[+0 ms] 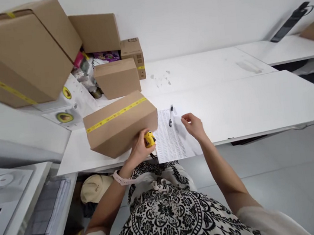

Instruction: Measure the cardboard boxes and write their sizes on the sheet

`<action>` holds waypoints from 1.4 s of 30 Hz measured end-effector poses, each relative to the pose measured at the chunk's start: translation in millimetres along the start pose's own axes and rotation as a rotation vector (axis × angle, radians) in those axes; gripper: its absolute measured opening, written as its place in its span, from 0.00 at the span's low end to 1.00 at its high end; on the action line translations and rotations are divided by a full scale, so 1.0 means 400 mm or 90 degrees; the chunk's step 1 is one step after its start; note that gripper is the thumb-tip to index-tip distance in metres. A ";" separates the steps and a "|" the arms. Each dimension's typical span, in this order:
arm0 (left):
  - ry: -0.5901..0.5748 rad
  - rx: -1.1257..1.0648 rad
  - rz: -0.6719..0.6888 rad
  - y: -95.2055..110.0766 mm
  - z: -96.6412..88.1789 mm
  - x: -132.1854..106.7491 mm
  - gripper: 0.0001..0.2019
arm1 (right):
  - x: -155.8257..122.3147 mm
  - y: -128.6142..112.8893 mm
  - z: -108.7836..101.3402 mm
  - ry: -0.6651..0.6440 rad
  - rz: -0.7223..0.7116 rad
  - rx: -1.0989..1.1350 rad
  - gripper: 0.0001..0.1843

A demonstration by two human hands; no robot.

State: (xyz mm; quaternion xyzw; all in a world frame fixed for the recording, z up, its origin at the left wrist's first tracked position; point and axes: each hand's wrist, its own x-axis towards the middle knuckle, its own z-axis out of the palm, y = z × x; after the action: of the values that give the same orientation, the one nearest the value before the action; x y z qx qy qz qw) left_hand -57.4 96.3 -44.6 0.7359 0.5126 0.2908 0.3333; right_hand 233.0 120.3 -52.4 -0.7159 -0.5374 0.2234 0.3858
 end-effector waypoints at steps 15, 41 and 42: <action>0.084 0.295 -0.026 -0.111 -0.037 0.229 0.32 | 0.211 0.013 0.102 -0.153 -0.056 0.121 0.15; -0.082 0.180 0.152 -0.006 0.320 0.417 0.12 | 0.228 0.149 0.104 -0.008 0.035 0.295 0.25; -0.081 0.174 0.152 -0.006 0.321 0.417 0.11 | 0.228 0.150 0.106 -0.016 0.033 0.295 0.24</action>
State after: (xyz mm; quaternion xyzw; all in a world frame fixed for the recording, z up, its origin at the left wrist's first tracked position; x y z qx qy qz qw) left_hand 90.9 230.3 -110.4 0.8469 0.4341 0.2088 0.2252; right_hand 267.1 211.9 -117.0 -0.6191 -0.4579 0.3591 0.5273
